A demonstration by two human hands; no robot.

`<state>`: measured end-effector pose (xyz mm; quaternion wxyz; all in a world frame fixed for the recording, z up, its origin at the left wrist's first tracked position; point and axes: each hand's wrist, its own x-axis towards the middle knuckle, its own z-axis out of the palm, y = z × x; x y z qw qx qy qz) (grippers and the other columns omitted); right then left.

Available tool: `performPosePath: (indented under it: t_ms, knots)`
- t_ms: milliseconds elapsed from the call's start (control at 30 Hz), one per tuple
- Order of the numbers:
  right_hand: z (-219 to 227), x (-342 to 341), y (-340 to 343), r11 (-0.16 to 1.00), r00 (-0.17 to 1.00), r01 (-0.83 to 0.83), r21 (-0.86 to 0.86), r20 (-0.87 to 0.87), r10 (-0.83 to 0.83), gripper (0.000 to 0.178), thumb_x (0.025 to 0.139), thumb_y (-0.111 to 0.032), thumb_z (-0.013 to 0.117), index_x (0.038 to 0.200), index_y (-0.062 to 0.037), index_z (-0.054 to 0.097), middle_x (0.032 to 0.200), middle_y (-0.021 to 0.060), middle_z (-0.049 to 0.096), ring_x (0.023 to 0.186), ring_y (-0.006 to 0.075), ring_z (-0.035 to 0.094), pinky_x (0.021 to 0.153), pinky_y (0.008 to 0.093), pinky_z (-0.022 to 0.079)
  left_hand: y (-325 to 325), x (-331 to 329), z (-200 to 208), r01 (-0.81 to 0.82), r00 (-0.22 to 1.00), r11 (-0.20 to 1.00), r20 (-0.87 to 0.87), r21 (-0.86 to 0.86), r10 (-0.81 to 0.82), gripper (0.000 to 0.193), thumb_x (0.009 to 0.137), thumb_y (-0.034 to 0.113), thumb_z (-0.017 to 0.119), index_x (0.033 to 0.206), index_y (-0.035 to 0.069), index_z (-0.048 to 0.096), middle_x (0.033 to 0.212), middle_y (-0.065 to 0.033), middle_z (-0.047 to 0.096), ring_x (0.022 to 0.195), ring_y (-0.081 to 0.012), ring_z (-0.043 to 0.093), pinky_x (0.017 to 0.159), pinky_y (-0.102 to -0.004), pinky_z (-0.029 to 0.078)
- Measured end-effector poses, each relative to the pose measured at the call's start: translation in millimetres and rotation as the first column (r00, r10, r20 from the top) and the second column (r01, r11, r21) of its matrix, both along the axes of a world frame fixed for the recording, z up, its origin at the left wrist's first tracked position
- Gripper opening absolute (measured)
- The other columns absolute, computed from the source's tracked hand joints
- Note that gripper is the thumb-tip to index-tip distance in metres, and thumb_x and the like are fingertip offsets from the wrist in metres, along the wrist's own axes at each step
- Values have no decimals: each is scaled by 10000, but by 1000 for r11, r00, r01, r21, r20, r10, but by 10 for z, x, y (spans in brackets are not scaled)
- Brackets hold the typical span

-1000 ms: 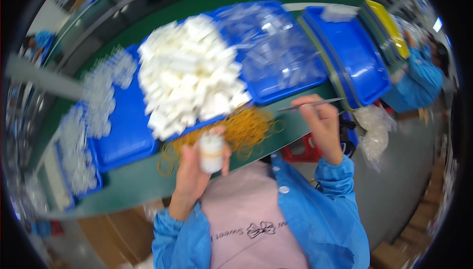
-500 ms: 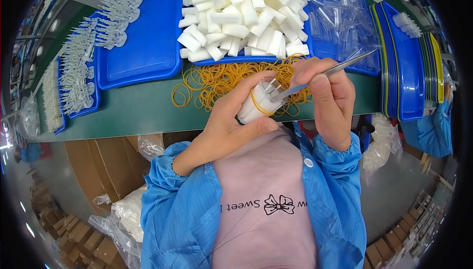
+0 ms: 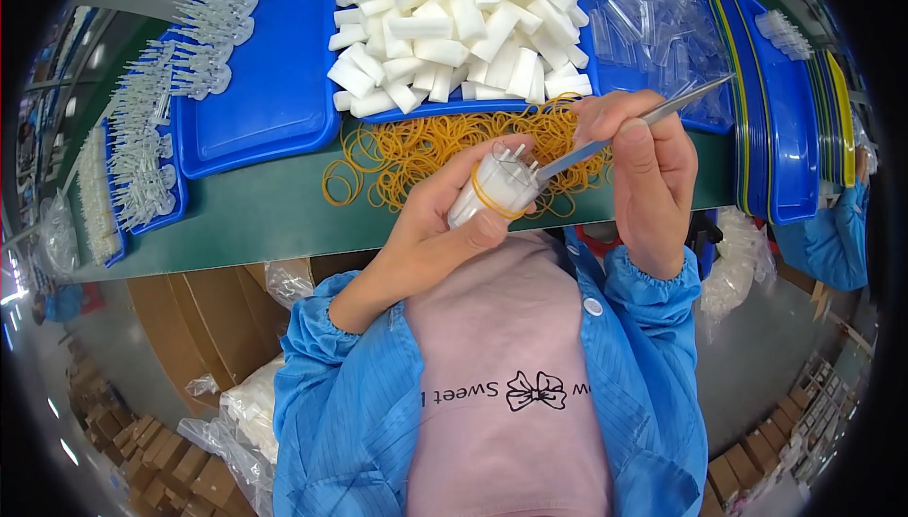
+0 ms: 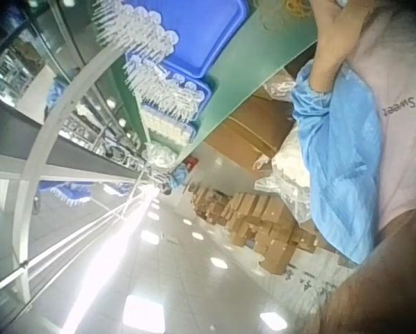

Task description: The person assembles parts by mounting foam pieces onto a multi-pronged plastic base, fitting clear plastic sleeves over them, securing the bundle with a rubber band, and adjusting the components with tweezers before placing the completed unit on a tray.

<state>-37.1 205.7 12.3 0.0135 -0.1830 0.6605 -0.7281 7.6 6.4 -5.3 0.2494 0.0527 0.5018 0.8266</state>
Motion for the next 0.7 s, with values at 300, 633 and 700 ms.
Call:
performPosePath:
  t_ms: [300, 633, 700]
  knots:
    - [-18, -3, -20, 996, 995, -71, -49, 65, 74, 214, 957, -185, 463, 924, 4, 559, 888, 45, 566, 806, 91, 539, 727, 232, 446, 3, -34, -49, 73, 997, 997, 13, 12, -73, 701, 846, 367, 636, 1360, 5, 326, 1099, -74, 540, 934, -102, 542, 679, -206, 434]
    - [7, 39, -65, 998, 998, -48, 46, -32, 50, 197, 954, -158, 467, 930, 16, 556, 900, 54, 577, 817, 98, 553, 719, 238, 450, 12, -25, -151, 75, 986, 984, 135, 163, -97, 707, 846, 482, 582, 1326, 8, 369, 1022, -99, 565, 737, -112, 513, 623, -228, 423]
    - [-37, -3, -26, 1000, 1000, -10, -24, -8, 10, 202, 955, -167, 465, 928, 12, 555, 901, 52, 576, 817, 96, 549, 727, 238, 447, -9, -50, -156, 159, 944, 913, 212, 375, -252, 749, 825, 546, 564, 1309, 4, 382, 1031, -102, 554, 706, -132, 515, 613, -240, 424]
